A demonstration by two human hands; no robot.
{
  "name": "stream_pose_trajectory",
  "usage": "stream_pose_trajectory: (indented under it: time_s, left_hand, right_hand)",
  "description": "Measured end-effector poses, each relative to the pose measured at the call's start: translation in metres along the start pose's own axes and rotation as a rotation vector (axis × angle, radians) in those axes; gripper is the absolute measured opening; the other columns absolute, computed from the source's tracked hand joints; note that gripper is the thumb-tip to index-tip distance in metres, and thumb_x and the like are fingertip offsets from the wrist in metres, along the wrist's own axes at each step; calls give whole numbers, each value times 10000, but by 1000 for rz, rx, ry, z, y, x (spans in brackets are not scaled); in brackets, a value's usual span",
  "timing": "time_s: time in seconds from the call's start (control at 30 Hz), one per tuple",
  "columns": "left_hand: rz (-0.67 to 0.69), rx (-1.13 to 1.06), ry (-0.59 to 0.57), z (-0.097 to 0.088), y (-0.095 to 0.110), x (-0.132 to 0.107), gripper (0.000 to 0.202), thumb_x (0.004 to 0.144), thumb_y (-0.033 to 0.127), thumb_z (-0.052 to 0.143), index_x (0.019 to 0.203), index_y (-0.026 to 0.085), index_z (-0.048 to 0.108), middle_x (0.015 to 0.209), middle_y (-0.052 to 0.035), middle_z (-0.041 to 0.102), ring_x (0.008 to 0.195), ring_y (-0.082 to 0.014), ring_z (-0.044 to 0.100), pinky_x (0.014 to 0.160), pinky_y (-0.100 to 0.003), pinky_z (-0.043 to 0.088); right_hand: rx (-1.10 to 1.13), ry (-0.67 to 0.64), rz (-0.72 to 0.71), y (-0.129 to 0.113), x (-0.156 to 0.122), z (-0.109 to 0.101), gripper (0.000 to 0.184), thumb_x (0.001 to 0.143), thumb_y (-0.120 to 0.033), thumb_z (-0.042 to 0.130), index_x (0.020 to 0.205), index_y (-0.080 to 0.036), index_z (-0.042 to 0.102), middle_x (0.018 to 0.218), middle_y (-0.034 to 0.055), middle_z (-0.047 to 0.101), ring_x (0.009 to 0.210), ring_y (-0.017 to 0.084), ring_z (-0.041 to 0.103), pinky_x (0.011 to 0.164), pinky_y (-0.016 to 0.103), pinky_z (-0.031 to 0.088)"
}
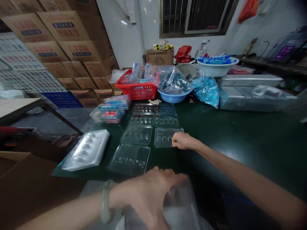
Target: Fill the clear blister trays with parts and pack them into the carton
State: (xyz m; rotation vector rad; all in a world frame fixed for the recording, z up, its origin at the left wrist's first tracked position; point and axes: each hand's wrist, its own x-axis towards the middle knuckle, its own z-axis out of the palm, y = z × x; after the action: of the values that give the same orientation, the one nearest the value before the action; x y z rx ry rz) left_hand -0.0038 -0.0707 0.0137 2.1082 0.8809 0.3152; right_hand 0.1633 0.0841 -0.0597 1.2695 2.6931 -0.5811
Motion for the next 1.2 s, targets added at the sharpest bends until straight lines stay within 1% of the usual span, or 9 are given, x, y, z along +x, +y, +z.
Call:
stream_pose_trajectory:
  time_s: [0.17, 0.27, 0.33, 0.4, 0.5, 0.63, 0.9, 1.07, 1.2]
  left_hand:
    - [-61, 237, 23, -7, 15, 4, 931, 442, 468, 768, 1292, 229, 472, 1067, -173, 589, 909, -421, 575, 803, -548, 417]
    - [-165, 350, -115, -10, 18, 9, 985, 416, 498, 740, 1310, 231, 422, 1117, -147, 532, 930, -378, 545, 857, -562, 373]
    - [-206, 411, -225, -10, 16, 14, 1034, 401, 485, 729, 1336, 238, 361, 1136, -128, 494, 932, -344, 527, 865, -537, 372]
    - [-214, 457, -284, -10, 13, 20, 1063, 392, 480, 720, 1349, 246, 320, 1148, -124, 463, 930, -330, 513, 849, -513, 384]
    - [-205, 482, -321, -9, 7, 30, 1064, 394, 489, 712, 1348, 251, 306, 1135, -129, 451, 908, -329, 512, 799, -490, 406]
    - [-185, 506, -342, -8, 0, 40, 1059, 403, 518, 704, 1344, 236, 311, 1173, -161, 434, 913, -358, 515, 748, -469, 419]
    - [-150, 495, -333, -5, -6, 46, 1108, 361, 513, 731, 1348, 214, 325, 1208, -191, 449, 914, -368, 516, 754, -478, 416]
    - [-185, 468, -403, -6, -3, 53, 1101, 363, 511, 738, 1343, 206, 337, 1185, -183, 462, 888, -347, 523, 728, -469, 433]
    - [-232, 448, -430, -9, -2, 58, 1133, 347, 516, 743, 1354, 228, 311, 1258, -186, 401, 946, -376, 504, 752, -491, 433]
  right_hand:
    - [-151, 40, -5, -19, -12, -5, 129, 751, -159, 555, 687, -162, 667, 737, 74, 647, 718, 183, 593, 594, 258, 364]
    - [-201, 96, -67, -18, -17, -7, 68, 733, -238, 636, 750, -181, 668, 901, 86, 622, 895, 229, 552, 715, 309, 385]
    - [-217, 156, -99, -11, -16, -7, 203, 685, -288, 701, 860, -193, 659, 1097, 109, 550, 1049, 281, 467, 811, 367, 361]
    - [-213, 193, -109, 0, -10, -4, 324, 640, -329, 743, 920, -200, 639, 1210, 122, 468, 1117, 316, 402, 849, 406, 340]
    - [-166, 171, -123, 17, 1, 0, 361, 594, -401, 768, 872, -222, 623, 1126, 81, 503, 1025, 270, 462, 793, 359, 375]
    - [-80, 154, -144, 31, 11, 4, 306, 622, -427, 745, 801, -224, 601, 967, 31, 534, 909, 197, 496, 717, 272, 382]
    - [64, 95, -187, 19, -6, 13, 245, 629, -411, 732, 731, -223, 612, 843, -9, 530, 771, 138, 510, 608, 222, 331]
    - [143, 52, -204, 19, -5, 15, 220, 623, -406, 731, 712, -227, 638, 821, -20, 532, 754, 121, 511, 594, 207, 321]
    - [186, 37, -221, 25, 0, 15, 204, 623, -402, 729, 725, -240, 658, 817, -24, 536, 768, 119, 511, 603, 203, 320]
